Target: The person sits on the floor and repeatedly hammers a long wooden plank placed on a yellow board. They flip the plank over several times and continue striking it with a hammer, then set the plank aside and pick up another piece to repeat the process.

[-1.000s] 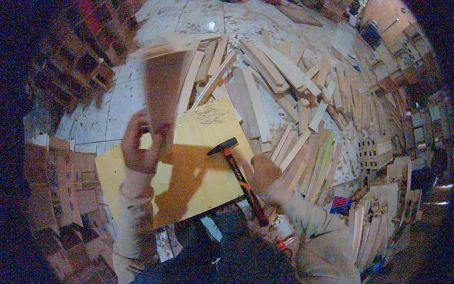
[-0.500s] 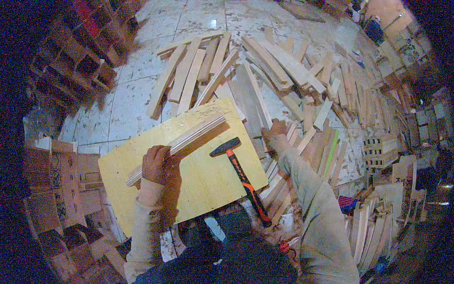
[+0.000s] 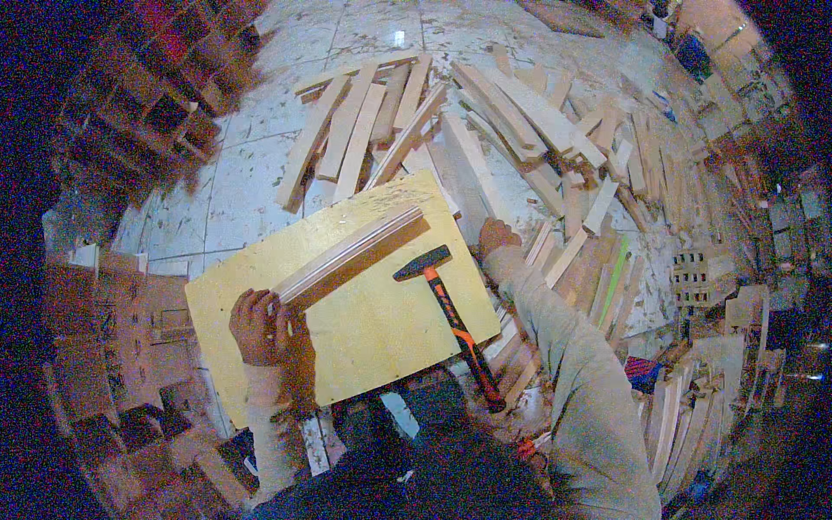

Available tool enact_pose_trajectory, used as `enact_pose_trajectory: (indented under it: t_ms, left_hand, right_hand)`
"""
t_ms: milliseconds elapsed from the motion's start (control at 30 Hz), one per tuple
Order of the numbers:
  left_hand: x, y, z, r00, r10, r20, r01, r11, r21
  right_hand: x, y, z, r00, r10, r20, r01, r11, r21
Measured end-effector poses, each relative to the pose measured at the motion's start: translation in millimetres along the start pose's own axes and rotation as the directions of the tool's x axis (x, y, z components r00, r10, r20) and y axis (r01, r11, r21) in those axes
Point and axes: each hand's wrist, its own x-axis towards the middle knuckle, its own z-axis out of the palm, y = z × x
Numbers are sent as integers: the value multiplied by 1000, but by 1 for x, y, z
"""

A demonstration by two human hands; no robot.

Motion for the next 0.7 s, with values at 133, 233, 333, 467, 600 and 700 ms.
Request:
enact_pose_trajectory:
  t_ms: [133,233,333,467,600,700]
  left_hand:
    - [-21,-15,-10,994,-105,5,105,994,32]
    - [-30,-28,-14,991,-131,-17,131,991,0]
    - [-32,-36,-15,986,-156,-57,162,981,111]
    - [-23,-41,-26,979,-176,-102,193,964,185]
    - [-12,-26,-42,958,-212,-193,216,976,-3]
    - [3,-14,-54,854,-503,-131,416,812,-409]
  right_hand:
    - [5,17,7,996,-51,74,39,988,148]
    - [11,35,13,999,-41,-30,49,935,352]
    - [8,52,1,989,136,-59,-30,573,819]
    - [-26,65,-51,982,140,-129,62,406,912]
    - [-86,48,-112,972,123,-203,153,325,933]
    - [-119,25,-148,970,17,-243,225,315,922]
